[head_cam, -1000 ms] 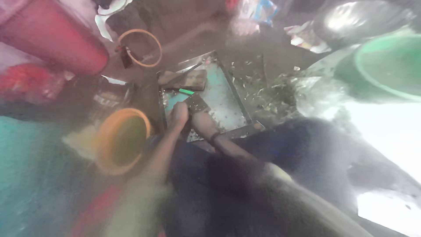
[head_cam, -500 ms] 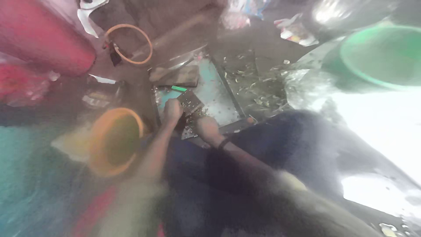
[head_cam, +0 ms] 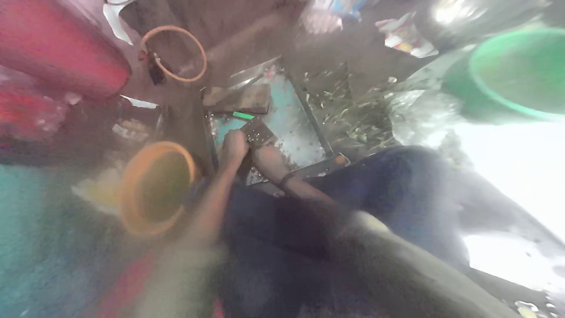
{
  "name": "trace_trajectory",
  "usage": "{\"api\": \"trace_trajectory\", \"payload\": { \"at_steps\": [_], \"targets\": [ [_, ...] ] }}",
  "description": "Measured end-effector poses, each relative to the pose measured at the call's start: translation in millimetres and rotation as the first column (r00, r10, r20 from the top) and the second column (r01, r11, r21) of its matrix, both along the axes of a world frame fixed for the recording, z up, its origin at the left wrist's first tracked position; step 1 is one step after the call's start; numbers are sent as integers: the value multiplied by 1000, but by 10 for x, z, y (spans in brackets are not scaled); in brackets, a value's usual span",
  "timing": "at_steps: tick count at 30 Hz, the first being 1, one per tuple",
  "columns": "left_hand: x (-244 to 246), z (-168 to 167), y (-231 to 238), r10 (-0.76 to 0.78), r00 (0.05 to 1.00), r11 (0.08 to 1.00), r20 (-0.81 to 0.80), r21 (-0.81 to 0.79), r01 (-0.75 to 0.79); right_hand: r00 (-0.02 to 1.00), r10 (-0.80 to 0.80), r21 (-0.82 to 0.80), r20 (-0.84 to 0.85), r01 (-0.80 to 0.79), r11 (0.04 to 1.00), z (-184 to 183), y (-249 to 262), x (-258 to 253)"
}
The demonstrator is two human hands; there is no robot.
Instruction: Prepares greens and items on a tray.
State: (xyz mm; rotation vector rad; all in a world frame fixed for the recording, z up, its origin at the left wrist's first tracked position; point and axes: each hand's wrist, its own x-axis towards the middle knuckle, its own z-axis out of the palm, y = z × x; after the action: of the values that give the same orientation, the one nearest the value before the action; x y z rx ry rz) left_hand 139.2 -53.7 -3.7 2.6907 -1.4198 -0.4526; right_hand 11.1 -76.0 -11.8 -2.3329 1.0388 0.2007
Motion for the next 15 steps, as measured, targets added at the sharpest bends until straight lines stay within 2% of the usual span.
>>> {"api": "trace_trajectory", "payload": {
  "at_steps": [2, 5, 8, 15],
  "targets": [
    [21, 25, -92, 12, 1000, 998, 16, 54, -12, 1000, 1, -19, -18, -1, 1000, -7, 42, -111],
    [-14, 44, 13, 7, 1000, 1000, 0, -27, -7, 997, 14, -13, -71, -15, 1000, 36, 95, -362],
    [-97, 156, 20, 43, 999, 999, -19, -2, -43, 996, 14, 5, -88, -13, 1000, 131, 56, -475],
    [-63, 90, 121, 29, 999, 999, -21, -20, -29, 1000, 4, 45, -5, -4, 999, 218, -65, 0]
  ]
}}
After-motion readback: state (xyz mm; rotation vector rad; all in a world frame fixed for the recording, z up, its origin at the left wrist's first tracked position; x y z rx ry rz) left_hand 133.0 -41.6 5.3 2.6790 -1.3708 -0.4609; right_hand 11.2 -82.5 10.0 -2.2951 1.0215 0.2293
